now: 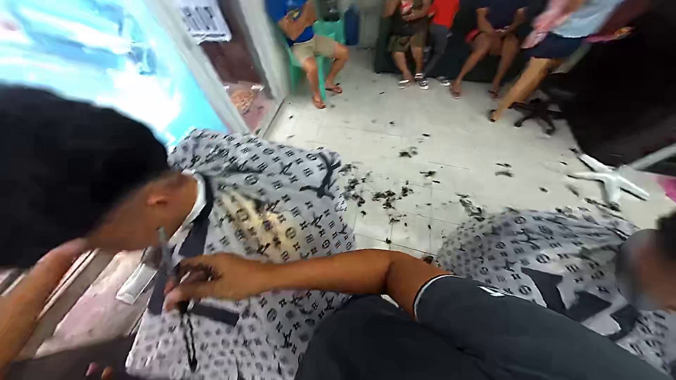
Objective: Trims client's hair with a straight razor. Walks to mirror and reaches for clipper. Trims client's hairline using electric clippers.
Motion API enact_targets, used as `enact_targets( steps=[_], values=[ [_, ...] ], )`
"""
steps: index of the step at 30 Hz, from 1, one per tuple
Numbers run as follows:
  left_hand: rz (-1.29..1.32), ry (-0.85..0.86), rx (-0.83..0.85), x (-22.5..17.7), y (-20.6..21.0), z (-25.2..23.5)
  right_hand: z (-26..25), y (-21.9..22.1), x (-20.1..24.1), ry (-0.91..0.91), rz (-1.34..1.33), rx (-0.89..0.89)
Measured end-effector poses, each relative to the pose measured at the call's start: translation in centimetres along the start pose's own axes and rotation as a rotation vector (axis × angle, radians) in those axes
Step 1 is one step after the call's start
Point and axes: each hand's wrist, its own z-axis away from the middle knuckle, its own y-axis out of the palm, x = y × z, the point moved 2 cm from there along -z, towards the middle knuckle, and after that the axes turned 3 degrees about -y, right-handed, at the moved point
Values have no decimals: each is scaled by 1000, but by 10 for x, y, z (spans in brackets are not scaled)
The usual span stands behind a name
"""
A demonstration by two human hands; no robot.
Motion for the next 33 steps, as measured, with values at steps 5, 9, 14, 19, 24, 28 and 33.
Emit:
enact_targets(
  steps=[5,9,14,19,24,28,33],
  values=[
    [-343,-150,-105,-116,-17,-29,-22,27,-35,192,-119,-53],
    [-406,-235,-64,-110,-14,-37,-43,38,-40,231,-172,-110],
    [-418,-302,-30,-104,-15,-43,-64,44,-44,227,-229,-184],
    [-425,-314,-52,-100,-12,-46,-78,52,-40,226,-259,-186],
    [-432,-330,-66,-97,-11,-47,-87,57,-38,209,-241,-196],
    [-440,-348,-59,-97,-11,-48,-90,60,-36,217,-220,-185],
    [-444,-385,-50,-98,-12,-48,-93,62,-37,216,-220,-201]
  ],
)
